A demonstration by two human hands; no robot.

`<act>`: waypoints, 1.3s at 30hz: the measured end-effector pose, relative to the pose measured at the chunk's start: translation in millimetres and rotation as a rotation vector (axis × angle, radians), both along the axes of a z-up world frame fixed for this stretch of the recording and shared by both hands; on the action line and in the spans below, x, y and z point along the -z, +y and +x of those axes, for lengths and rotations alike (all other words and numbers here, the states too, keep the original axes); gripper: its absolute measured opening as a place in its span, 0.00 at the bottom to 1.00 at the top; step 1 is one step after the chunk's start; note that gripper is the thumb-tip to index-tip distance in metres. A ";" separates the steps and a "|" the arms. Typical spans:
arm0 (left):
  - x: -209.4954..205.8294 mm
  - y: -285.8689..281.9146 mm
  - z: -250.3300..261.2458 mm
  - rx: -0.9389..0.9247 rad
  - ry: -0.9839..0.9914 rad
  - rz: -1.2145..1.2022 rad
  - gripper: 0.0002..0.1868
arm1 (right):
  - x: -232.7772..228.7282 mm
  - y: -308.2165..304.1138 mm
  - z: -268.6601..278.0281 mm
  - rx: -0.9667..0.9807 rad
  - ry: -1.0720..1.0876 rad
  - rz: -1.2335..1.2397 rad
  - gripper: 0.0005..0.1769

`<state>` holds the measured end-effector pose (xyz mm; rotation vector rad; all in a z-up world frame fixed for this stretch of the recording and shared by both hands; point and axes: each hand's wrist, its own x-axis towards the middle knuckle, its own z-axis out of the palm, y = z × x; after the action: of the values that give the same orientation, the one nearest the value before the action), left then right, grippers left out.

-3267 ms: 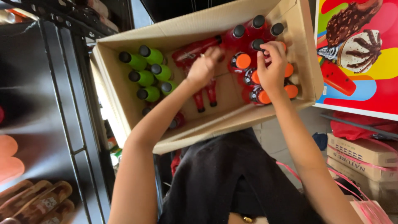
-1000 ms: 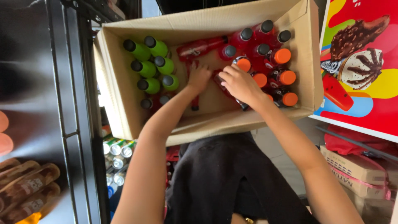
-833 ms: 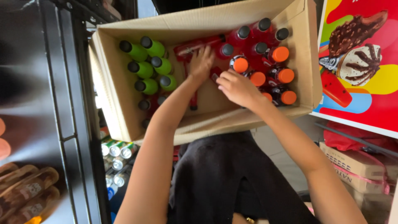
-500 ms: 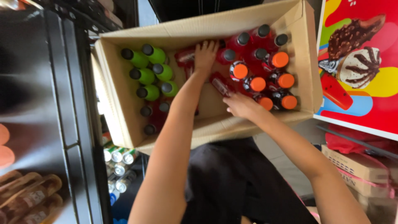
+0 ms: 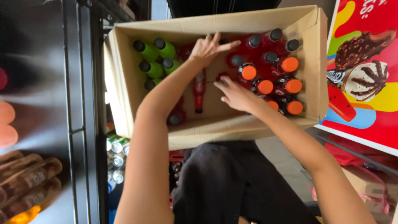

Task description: The person takes bottles of soda from a cardboard box and places them into a refrigerated display case. They handle both red and green bottles, arranging them on the shelves by hand.

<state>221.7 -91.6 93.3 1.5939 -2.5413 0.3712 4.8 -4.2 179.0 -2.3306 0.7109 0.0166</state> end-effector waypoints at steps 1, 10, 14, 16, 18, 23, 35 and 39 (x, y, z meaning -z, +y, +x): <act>-5.1 2.3 6.8 0.014 -0.004 0.033 0.38 | -2.2 -3.1 8.4 0.005 -0.014 -0.028 0.31; -34.9 31.7 70.0 -0.132 0.016 -0.042 0.20 | 4.6 -76.3 28.1 0.015 0.409 -0.800 0.10; -36.7 39.0 86.0 -0.215 0.057 -0.041 0.17 | 31.1 -95.7 23.7 0.036 0.397 -0.691 0.08; -41.4 46.2 91.2 -0.269 0.007 0.013 0.12 | 25.5 -93.9 28.4 0.026 0.298 -0.627 0.05; -55.1 51.8 95.4 -0.252 0.009 0.038 0.09 | -0.3 -85.7 44.4 0.038 0.235 -0.580 0.05; -77.2 58.9 96.5 -0.149 0.075 -0.033 0.07 | -30.4 -70.0 73.4 0.085 0.078 -0.467 0.06; -61.1 48.7 94.7 -0.054 0.413 0.192 0.11 | 22.4 -66.2 79.4 0.197 -0.088 -0.393 0.14; -61.1 48.0 99.9 -0.072 0.342 0.194 0.14 | 30.2 -66.7 76.9 0.162 0.094 -0.467 0.08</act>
<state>321.6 -43.6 154.5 1.6482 -2.3198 -0.1377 81.7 -70.9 148.8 -2.7167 1.0401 -0.1257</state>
